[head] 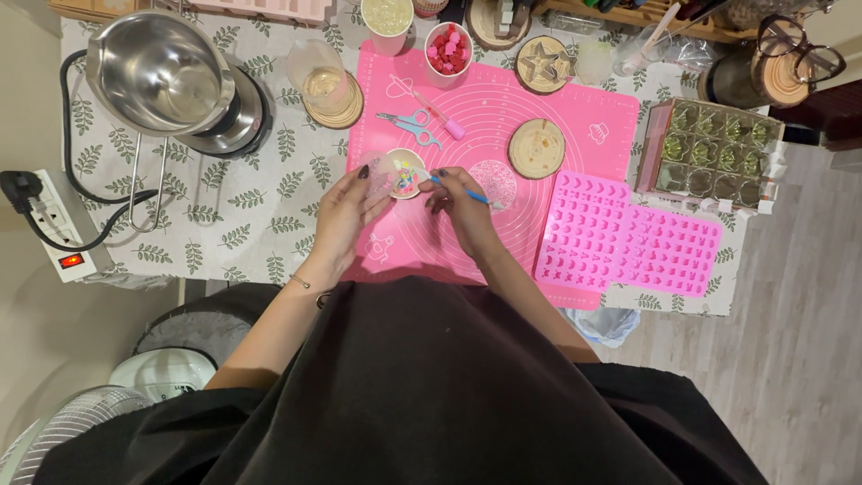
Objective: The person scoops white wax beads from a cup with a blue spatula and fills a clear plastic mold on a pink silicone mat. They then wipe the mold and tools with a tissue, wipe the mat, and place the filled mold into a clear plastic bag.
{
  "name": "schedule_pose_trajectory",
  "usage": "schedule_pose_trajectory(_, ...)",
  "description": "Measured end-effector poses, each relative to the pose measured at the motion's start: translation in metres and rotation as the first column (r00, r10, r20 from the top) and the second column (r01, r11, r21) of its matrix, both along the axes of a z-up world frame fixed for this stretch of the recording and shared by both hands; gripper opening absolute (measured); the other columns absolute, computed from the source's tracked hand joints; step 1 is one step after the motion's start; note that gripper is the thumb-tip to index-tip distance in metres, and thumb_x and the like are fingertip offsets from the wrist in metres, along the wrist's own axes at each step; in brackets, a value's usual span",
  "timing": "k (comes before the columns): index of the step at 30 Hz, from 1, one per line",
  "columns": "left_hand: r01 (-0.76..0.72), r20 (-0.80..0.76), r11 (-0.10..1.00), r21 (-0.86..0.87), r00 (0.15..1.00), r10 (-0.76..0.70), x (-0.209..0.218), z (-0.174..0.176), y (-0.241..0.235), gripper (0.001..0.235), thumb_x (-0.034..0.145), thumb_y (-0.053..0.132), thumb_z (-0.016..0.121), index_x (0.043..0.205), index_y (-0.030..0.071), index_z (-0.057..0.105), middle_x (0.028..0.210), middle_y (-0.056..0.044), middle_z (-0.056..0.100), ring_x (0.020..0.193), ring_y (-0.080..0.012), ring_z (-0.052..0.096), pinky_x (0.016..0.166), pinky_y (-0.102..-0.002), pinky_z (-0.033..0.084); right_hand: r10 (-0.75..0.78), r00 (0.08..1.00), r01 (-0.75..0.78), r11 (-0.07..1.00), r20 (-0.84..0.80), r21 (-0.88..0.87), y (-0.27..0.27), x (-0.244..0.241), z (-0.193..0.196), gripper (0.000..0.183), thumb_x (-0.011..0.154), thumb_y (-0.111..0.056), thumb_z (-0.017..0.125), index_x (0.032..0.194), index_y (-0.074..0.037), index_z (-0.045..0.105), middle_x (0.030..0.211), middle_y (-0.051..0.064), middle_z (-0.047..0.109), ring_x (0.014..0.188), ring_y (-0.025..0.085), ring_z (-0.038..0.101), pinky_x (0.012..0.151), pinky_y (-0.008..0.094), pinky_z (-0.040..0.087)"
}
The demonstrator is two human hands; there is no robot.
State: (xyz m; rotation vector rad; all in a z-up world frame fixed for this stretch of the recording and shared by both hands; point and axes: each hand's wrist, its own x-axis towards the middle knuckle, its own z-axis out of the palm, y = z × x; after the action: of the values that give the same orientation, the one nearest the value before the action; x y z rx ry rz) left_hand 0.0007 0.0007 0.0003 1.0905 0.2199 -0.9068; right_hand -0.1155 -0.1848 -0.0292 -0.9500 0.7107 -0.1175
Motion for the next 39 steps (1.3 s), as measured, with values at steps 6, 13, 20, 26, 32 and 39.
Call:
schedule_pose_trajectory(6,0.031,-0.044,0.999,0.024,0.999,-0.03,0.001,-0.009,0.001,0.038,0.106,0.014,0.05,0.14,-0.004,0.053,0.124,-0.01,0.062,0.118,-0.027,0.067,0.102,-0.039,0.058,-0.024,0.999,0.026,0.998,-0.033,0.051,-0.006,-0.003,0.004,0.019,0.102,-0.019,0.055,0.11,-0.003,0.059,0.096,0.014,0.075,0.073,0.018,0.064,0.071,0.031,0.051)
schedule_pose_trajectory(13,0.038,-0.042,0.999,0.015,0.998,-0.037,0.003,-0.012,0.0,0.039,0.104,0.013,0.049,0.14,-0.003,0.051,0.123,-0.008,0.061,0.119,-0.027,0.068,0.103,-0.04,0.058,-0.021,0.999,0.02,0.999,-0.035,-0.028,-0.015,-0.02,0.003,0.019,0.101,-0.02,0.055,0.106,-0.002,0.061,0.093,0.014,0.074,0.074,0.019,0.064,0.07,0.032,0.051)
schedule_pose_trajectory(20,0.049,-0.033,0.998,-0.031,0.998,-0.05,0.004,0.011,-0.003,0.045,0.105,0.012,0.048,0.148,0.001,0.044,0.135,-0.013,0.06,0.12,-0.0273,0.068,0.102,-0.04,0.056,-0.063,0.997,0.062,0.998,0.049,0.009,-0.018,-0.032,0.027,0.021,0.105,-0.022,0.053,0.109,-0.002,0.06,0.096,0.014,0.073,0.078,0.02,0.064,0.073,0.033,0.051)
schedule_pose_trajectory(26,0.159,0.314,0.986,-0.05,0.94,-0.136,0.004,0.086,-0.012,0.062,0.104,0.008,0.05,0.161,0.016,0.026,0.146,-0.009,0.051,0.113,-0.0195,0.066,0.097,-0.037,0.057,0.087,0.991,-0.069,0.984,0.105,-0.161,0.002,-0.005,0.105,0.035,0.107,-0.027,0.047,0.126,0.0,0.06,0.109,0.013,0.073,0.091,0.018,0.069,0.083,0.033,0.057)
schedule_pose_trajectory(32,0.254,0.615,0.964,0.082,0.748,-0.25,0.002,0.122,-0.003,0.058,0.106,0.005,0.057,0.161,0.009,0.041,0.135,-0.013,0.066,0.116,-0.0122,0.065,0.1,-0.027,0.051,0.112,0.979,-0.097,0.991,0.172,-0.096,0.003,0.016,0.136,0.024,0.105,-0.016,0.056,0.123,0.001,0.061,0.107,0.013,0.07,0.093,0.019,0.069,0.082,0.035,0.059)
schedule_pose_trajectory(39,0.127,0.73,0.871,0.474,0.496,-0.47,0.0,0.177,-0.001,0.064,0.088,0.017,0.08,0.147,0.021,0.055,0.13,-0.011,0.073,0.087,-0.0161,0.078,0.076,-0.03,0.059,0.109,0.948,-0.084,0.992,0.3,-0.096,0.001,0.017,0.157,0.015,0.102,-0.003,0.065,0.117,-0.003,0.062,0.105,0.007,0.067,0.095,0.015,0.065,0.091,0.03,0.054)
